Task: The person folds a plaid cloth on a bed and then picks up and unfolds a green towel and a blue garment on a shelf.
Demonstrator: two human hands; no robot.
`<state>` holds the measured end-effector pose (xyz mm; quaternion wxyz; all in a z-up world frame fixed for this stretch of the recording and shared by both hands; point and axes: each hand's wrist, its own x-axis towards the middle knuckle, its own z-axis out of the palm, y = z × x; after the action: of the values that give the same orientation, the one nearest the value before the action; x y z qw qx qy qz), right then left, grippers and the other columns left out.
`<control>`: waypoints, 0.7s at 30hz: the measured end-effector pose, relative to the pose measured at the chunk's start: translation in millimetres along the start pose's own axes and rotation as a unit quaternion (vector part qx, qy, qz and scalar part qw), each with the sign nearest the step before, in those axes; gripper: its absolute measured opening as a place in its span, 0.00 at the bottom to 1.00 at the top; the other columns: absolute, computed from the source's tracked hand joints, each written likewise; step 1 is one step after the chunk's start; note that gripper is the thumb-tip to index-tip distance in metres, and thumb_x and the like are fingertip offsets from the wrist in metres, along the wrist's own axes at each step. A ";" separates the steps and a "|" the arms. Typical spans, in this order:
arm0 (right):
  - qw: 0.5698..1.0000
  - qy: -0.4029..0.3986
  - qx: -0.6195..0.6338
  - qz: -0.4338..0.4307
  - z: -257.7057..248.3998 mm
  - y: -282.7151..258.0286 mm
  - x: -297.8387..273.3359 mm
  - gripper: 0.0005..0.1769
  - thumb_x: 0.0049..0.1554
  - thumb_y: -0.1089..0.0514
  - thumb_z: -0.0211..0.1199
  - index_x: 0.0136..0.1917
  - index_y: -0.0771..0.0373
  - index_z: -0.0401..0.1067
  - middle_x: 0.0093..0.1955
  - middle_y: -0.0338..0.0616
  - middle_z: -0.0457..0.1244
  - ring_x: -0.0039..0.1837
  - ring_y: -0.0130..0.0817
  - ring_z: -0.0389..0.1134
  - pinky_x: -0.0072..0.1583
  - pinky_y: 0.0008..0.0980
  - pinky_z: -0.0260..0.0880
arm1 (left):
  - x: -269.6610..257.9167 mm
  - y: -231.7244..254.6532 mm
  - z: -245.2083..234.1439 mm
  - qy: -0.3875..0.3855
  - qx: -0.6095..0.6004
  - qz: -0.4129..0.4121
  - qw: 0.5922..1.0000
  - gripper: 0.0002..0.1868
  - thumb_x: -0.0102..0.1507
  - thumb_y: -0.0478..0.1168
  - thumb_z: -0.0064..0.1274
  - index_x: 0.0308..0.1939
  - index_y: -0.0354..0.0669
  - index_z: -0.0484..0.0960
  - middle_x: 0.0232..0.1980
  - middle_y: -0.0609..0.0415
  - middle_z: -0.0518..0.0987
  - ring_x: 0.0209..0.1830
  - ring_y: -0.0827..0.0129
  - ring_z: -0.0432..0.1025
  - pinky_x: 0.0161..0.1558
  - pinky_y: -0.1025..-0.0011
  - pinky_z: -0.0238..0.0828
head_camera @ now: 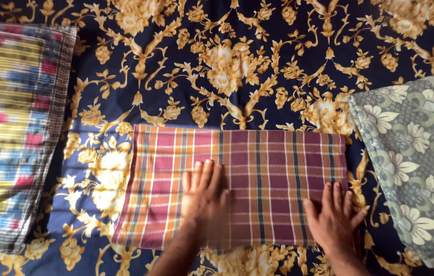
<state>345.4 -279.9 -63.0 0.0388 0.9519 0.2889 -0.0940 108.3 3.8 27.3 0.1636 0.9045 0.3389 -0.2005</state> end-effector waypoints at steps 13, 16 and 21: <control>0.977 0.010 0.039 -0.209 -41.8 -191.6 65.1 0.48 0.61 0.23 0.36 0.83 0.52 0.40 0.86 0.46 0.33 0.85 0.51 0.28 0.74 0.68 0.13 | 26.5 -45.3 0.7 0.099 0.008 -0.063 0.993 0.44 0.66 0.66 0.35 0.80 0.53 0.43 0.83 0.52 0.43 0.83 0.52 0.34 0.76 0.41 0.24; 0.977 0.029 0.016 -0.211 -45.2 -181.8 84.1 0.48 0.60 0.23 0.37 0.82 0.52 0.41 0.86 0.44 0.33 0.84 0.52 0.29 0.74 0.68 0.14 | 31.0 -46.8 2.0 0.079 0.007 -0.067 0.995 0.44 0.66 0.66 0.34 0.80 0.54 0.42 0.84 0.53 0.42 0.83 0.53 0.33 0.76 0.41 0.23; 0.976 0.051 -0.019 -0.209 -45.4 -180.2 87.2 0.47 0.59 0.25 0.41 0.82 0.52 0.43 0.85 0.43 0.36 0.84 0.50 0.31 0.77 0.65 0.17 | 34.1 -49.5 3.8 0.067 -0.008 -0.062 0.996 0.43 0.66 0.65 0.34 0.81 0.55 0.41 0.83 0.52 0.40 0.83 0.52 0.31 0.76 0.41 0.20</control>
<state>323.2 -77.2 -39.6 0.0219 0.8733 0.4846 -0.0462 97.2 56.3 0.0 0.1353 0.8918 0.4061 -0.1467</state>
